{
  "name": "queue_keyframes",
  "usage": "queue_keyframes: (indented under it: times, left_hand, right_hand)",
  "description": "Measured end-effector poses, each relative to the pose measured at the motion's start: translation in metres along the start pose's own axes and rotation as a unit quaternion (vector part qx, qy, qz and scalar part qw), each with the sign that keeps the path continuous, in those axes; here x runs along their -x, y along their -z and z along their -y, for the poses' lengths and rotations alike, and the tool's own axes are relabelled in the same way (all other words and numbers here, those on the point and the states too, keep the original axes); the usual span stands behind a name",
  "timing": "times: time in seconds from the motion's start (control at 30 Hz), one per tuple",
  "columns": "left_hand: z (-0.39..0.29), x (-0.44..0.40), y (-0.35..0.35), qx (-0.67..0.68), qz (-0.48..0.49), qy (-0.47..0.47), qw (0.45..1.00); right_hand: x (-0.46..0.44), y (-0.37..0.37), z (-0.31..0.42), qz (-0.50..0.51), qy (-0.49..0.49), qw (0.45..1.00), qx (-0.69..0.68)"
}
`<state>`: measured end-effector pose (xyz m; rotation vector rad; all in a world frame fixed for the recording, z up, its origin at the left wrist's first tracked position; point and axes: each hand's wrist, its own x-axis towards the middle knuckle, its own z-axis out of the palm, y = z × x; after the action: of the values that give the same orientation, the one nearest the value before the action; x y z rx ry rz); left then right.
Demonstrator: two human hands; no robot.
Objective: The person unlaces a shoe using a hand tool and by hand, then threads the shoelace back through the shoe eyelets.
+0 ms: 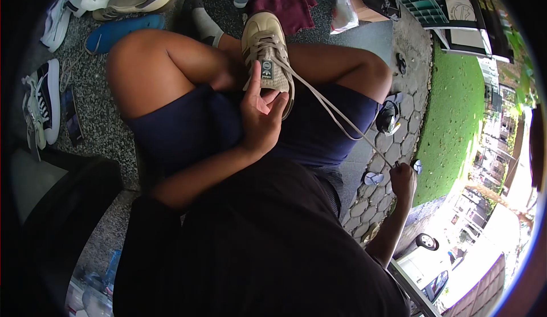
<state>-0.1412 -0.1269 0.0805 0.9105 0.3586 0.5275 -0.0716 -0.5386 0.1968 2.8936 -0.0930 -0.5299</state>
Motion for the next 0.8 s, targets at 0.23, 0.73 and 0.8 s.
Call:
queue_keyframes:
  times: [0.23,0.73,0.8]
  left_hand:
    - [-0.020,0.019,0.008,-0.019,0.084,0.063,0.994]
    - [-0.024,0.013,0.041,-0.070,0.115,0.197,0.971]
    - [-0.025,0.015,0.040,-0.084,0.128,0.211,0.966]
  right_hand:
    - [-0.036,0.015,0.015,-0.112,0.030,0.993,-0.014]
    - [-0.062,0.009,0.311,0.114,0.375,0.858,-0.332]
    - [-0.053,0.007,0.312,0.044,0.409,0.842,-0.350]
